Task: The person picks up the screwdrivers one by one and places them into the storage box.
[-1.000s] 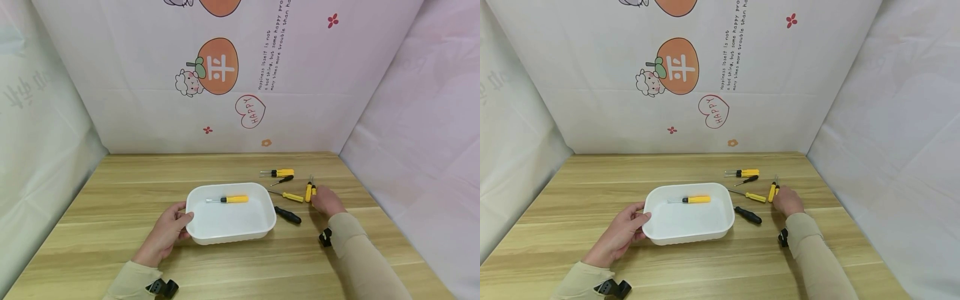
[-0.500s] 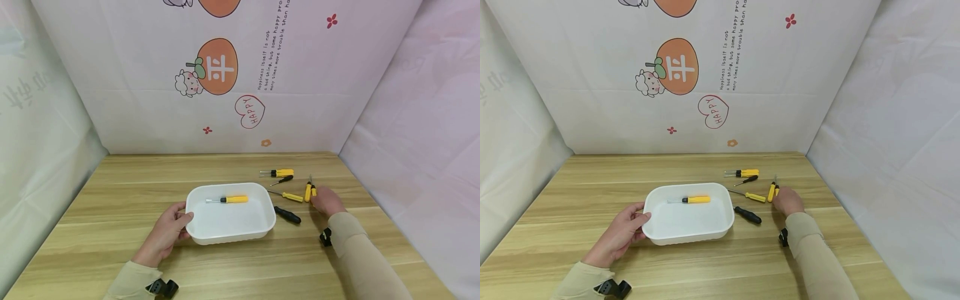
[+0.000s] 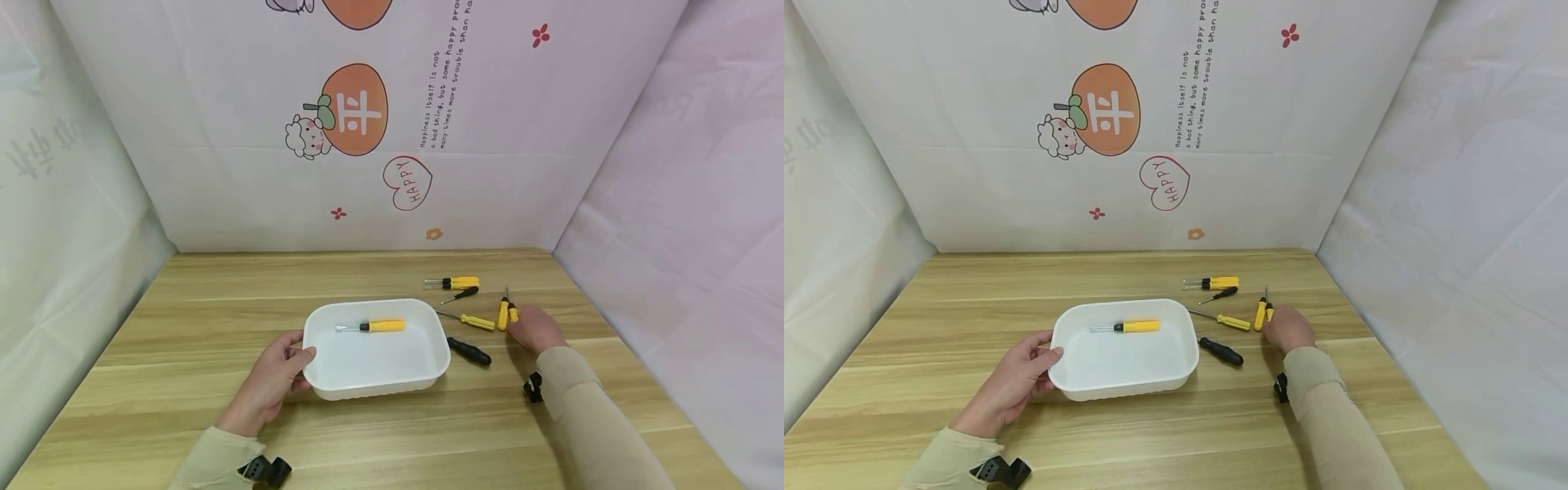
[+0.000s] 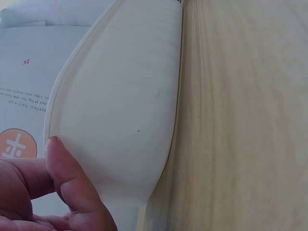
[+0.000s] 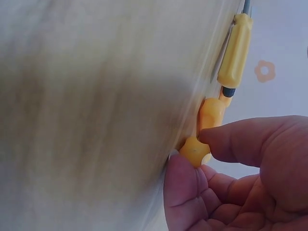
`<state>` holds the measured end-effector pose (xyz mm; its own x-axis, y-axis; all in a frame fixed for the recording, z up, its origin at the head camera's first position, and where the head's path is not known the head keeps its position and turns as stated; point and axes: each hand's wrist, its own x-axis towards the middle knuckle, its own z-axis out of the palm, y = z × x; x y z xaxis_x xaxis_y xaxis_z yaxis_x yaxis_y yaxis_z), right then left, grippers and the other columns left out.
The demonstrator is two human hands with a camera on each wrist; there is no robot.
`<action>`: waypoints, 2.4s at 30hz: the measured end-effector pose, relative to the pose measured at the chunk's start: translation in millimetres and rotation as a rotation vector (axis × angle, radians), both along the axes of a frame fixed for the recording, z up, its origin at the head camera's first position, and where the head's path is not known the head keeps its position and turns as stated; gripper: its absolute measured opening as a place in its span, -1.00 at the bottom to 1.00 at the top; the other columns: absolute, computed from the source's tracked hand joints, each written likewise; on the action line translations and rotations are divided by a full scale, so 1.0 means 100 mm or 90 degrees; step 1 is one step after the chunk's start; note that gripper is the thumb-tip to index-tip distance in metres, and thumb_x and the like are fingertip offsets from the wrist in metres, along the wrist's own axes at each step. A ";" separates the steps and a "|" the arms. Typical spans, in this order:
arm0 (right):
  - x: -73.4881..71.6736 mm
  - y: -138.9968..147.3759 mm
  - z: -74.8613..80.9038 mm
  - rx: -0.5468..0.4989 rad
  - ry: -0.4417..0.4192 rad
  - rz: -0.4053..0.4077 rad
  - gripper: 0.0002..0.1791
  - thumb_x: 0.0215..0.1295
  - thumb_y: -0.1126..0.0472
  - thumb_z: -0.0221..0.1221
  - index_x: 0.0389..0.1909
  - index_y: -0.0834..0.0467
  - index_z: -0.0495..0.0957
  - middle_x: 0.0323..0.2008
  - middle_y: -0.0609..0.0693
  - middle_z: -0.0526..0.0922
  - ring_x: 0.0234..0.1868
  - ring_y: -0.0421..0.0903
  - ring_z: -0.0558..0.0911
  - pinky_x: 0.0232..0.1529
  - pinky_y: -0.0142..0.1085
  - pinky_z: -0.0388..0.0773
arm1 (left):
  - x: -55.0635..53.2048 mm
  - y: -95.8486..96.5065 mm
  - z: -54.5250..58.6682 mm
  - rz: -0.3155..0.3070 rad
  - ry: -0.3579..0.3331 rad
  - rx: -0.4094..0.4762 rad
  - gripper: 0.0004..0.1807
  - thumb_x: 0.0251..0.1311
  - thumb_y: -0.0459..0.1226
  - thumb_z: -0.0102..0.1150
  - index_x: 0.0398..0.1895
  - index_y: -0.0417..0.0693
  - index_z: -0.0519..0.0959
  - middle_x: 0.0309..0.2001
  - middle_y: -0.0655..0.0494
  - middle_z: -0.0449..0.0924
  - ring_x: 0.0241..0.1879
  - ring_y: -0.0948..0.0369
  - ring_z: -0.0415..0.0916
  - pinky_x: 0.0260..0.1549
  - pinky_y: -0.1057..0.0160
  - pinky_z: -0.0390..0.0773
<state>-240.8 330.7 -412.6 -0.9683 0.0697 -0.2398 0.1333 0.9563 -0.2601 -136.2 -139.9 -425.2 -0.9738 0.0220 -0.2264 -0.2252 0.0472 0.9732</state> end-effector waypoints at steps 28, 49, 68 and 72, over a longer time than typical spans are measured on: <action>0.05 0.05 0.11 -0.090 0.065 -0.017 -0.72 0.44 0.18 -0.08 -0.37 0.22 0.53 -0.53 0.04 0.48 -0.51 -0.06 0.44 -0.49 -0.25 0.38 | 0.00 -0.01 -0.01 -0.004 0.006 0.002 -0.42 0.54 -0.29 0.10 0.53 -0.25 0.26 -0.15 -0.07 0.45 -0.39 0.17 0.52 -0.49 0.35 0.62; 0.05 -0.12 0.26 -0.226 0.052 -0.039 -0.37 0.52 0.16 -0.11 0.47 0.46 0.30 0.17 0.38 0.58 -0.15 0.10 0.67 -0.19 -0.18 0.60 | 0.01 0.00 -0.01 0.002 0.010 0.016 -0.42 0.54 -0.31 0.08 0.53 -0.28 0.25 -0.14 -0.10 0.48 -0.39 0.19 0.54 -0.47 0.37 0.64; 0.10 -0.36 0.37 -0.362 0.058 -0.012 -0.39 0.62 0.14 -0.06 0.52 0.41 0.24 0.39 0.39 0.38 0.18 0.23 0.60 0.14 -0.02 0.68 | 0.01 -0.01 -0.01 0.001 0.008 0.016 -0.39 0.54 -0.30 0.09 0.55 -0.28 0.22 -0.12 -0.10 0.47 -0.41 0.19 0.53 -0.49 0.36 0.64; 0.12 -0.40 0.41 -0.368 0.051 0.003 -0.37 0.63 0.11 -0.07 0.54 0.38 0.21 0.43 0.38 0.35 0.21 0.26 0.60 0.18 0.03 0.65 | 0.01 -0.01 -0.01 0.001 0.009 0.013 -0.39 0.54 -0.29 0.10 0.55 -0.28 0.22 -0.11 -0.11 0.48 -0.39 0.17 0.54 -0.48 0.35 0.64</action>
<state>-228.9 290.5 -372.1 -0.9850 -0.0550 -0.1633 0.0875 0.6565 -0.7492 -135.2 -140.6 -426.4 -0.9769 0.0244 -0.2122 -0.2115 0.0276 0.9770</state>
